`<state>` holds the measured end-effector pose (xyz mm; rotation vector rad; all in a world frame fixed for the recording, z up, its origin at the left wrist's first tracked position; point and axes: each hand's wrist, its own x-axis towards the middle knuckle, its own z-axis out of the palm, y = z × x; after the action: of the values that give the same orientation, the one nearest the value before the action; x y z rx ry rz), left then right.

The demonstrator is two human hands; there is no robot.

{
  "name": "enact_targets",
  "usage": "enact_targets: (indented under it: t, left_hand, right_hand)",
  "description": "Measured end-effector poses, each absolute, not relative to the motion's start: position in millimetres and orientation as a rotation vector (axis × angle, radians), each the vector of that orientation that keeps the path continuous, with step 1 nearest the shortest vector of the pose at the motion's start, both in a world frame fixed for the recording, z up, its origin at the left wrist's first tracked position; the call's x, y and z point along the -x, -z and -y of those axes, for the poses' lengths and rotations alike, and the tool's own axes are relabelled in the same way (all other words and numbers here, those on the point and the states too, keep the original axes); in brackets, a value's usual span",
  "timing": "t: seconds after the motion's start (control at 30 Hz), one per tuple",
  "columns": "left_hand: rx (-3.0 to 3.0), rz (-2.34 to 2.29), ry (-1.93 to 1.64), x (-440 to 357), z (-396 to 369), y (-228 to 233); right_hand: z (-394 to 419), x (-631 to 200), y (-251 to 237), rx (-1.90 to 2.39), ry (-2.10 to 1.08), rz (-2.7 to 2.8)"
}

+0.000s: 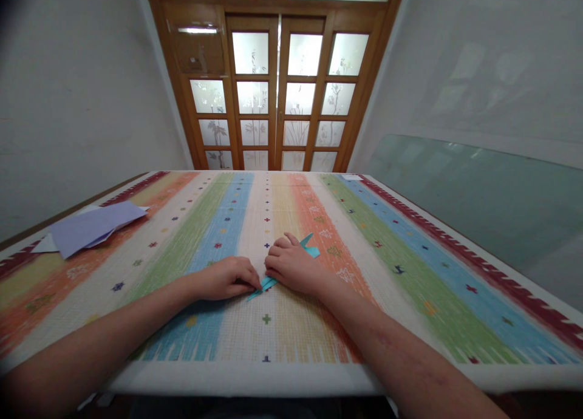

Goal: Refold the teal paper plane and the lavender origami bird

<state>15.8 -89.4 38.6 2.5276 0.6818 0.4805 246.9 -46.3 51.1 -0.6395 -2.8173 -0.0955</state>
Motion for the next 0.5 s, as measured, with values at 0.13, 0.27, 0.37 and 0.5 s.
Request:
enact_targets:
  t: [0.13, 0.27, 0.37, 0.5]
  left_hand:
    - [-2.582, -0.697, -0.505, -15.8, 88.8, -33.0]
    - [-2.596, -0.704, -0.493, -13.4, 86.3, -30.4]
    - [-2.597, -0.705, -0.502, -12.4, 84.8, -30.1]
    - [-2.604, -0.723, -0.51, -13.8, 85.4, -30.7]
  right_hand:
    - [47.0, -247.3, -52.8, 0.632, 0.102, 2.816]
    - [49.8, -248.9, -54.8, 0.566, 0.027, 2.822]
    - [53.1, -248.6, -55.6, 0.528, -0.041, 2.825]
    - [55.8, -246.0, -55.1, 0.534, -0.068, 2.829]
